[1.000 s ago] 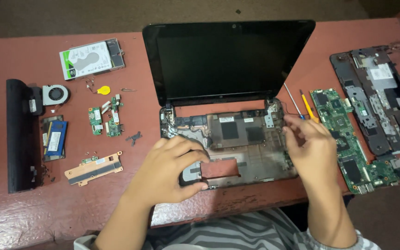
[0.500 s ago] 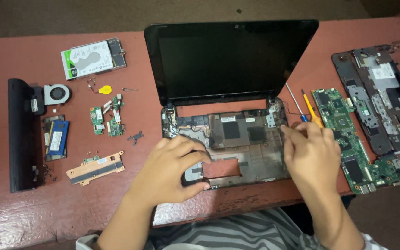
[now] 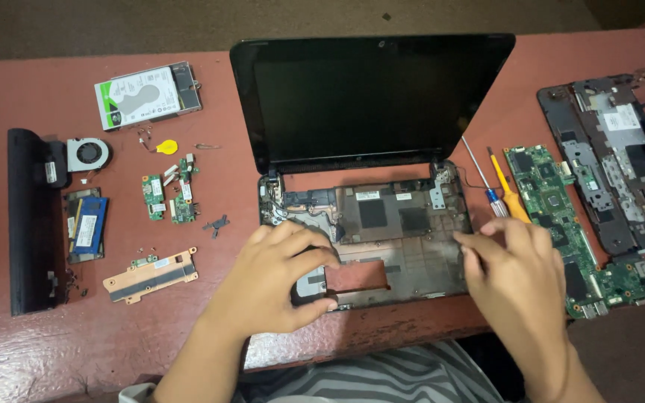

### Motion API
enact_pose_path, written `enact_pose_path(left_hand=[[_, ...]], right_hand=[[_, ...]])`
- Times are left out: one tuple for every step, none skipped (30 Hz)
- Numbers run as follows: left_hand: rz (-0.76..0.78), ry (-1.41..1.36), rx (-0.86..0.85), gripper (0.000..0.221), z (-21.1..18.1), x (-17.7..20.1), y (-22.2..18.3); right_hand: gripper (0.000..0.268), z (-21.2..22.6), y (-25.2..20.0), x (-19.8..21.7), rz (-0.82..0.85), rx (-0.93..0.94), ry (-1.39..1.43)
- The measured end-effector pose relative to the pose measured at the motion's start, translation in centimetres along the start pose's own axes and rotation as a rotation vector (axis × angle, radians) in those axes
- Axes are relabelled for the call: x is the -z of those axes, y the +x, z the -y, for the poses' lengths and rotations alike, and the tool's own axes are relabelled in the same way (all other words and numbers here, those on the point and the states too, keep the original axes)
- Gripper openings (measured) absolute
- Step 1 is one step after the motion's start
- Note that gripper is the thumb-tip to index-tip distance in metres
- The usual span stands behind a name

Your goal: Disassembling and reassembling internal components of a laptop, specifically focusing on the motherboard and screws

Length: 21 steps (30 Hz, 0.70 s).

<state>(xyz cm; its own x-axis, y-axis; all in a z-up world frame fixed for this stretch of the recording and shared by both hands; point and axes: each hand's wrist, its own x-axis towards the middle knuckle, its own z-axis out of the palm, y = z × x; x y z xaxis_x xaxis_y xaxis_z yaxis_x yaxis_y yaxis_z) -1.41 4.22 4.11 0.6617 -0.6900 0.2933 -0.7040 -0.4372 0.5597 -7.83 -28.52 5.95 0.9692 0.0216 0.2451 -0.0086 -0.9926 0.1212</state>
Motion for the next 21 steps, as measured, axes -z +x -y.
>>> enact_pose_path(left_hand=[[-0.009,-0.001,-0.007,0.038,0.0,0.0,0.0],[-0.016,-0.003,-0.015,0.038,0.0,-0.1,0.0],[-0.014,-0.005,-0.013,0.038,0.0,-0.1,0.0],[-0.006,-0.003,-0.007,0.037,0.1,-0.1,0.0],[0.002,-0.002,-0.002,0.037,0.0,0.0,0.0],[0.002,-0.002,-0.005,0.037,0.0,0.0,0.1],[-0.004,-0.004,-0.010,0.036,0.0,0.0,0.1],[-0.011,-0.006,-0.011,0.035,0.0,0.0,0.0],[-0.012,-0.007,-0.010,0.035,0.0,0.0,0.0],[-0.012,0.000,-0.013,0.036,0.0,0.0,0.0],[-0.011,0.008,-0.016,0.037,0.0,0.0,0.0],[-0.014,0.009,-0.017,0.037,0.1,0.0,0.1],[-0.013,0.008,-0.018,0.036,0.1,0.0,0.1],[-0.007,0.003,-0.018,0.035,0.0,0.0,0.0],[-0.006,0.002,-0.018,0.035,0.1,-0.1,0.0],[-0.007,-0.001,-0.012,0.036,0.1,-0.1,0.0],[-0.008,-0.004,-0.007,0.036,0.1,-0.1,-0.1],[-0.011,0.001,-0.006,0.036,0.1,-0.1,-0.1],[-0.011,0.003,-0.012,0.037,0.1,0.0,-0.1],[-0.011,0.005,-0.017,0.037,0.0,-0.1,-0.1],[-0.013,0.010,-0.016,0.037,0.1,0.1,0.0]], right_hand=[[0.027,-0.5,0.0,0.2,0.053,-0.063,0.153],[0.030,-1.0,-0.1,0.3,0.107,-0.127,0.307],[0.030,-2.6,-0.4,0.0,0.109,-0.128,0.307],[0.031,-4.2,-0.6,-0.4,0.072,-0.160,0.280],[0.033,-5.8,-0.8,-0.7,0.035,-0.193,0.252],[0.033,-7.0,-0.6,-0.8,0.032,-0.195,0.251],[0.060,-8.1,-0.5,-1.0,0.187,-0.328,0.190],[0.093,-9.3,-0.3,-1.2,0.340,-0.460,0.127],[0.093,-9.8,-0.4,-1.4,0.340,-0.459,0.126],[0.094,-10.3,-0.4,-1.7,0.360,-0.468,0.178],[0.094,-10.7,-0.5,-1.9,0.380,-0.477,0.230],[0.094,-11.3,-0.7,-2.3,0.378,-0.474,0.230],[0.082,-11.8,-0.8,-2.6,0.307,-0.450,0.254],[0.071,-12.3,-1.3,-2.9,0.240,-0.429,0.276],[0.071,-12.6,-1.4,-3.0,0.242,-0.430,0.276],[0.073,-12.9,-1.5,-3.0,0.258,-0.467,0.285],[0.076,-13.2,-1.5,-3.0,0.274,-0.504,0.294],[0.076,-14.9,-2.7,-4.2,0.271,-0.501,0.297],[0.077,-16.6,-4.0,-5.4,0.175,-0.399,0.201],[0.079,-18.4,-5.2,-6.7,0.078,-0.296,0.106],[0.079,-18.6,-5.4,-6.5,0.075,-0.293,0.109]])
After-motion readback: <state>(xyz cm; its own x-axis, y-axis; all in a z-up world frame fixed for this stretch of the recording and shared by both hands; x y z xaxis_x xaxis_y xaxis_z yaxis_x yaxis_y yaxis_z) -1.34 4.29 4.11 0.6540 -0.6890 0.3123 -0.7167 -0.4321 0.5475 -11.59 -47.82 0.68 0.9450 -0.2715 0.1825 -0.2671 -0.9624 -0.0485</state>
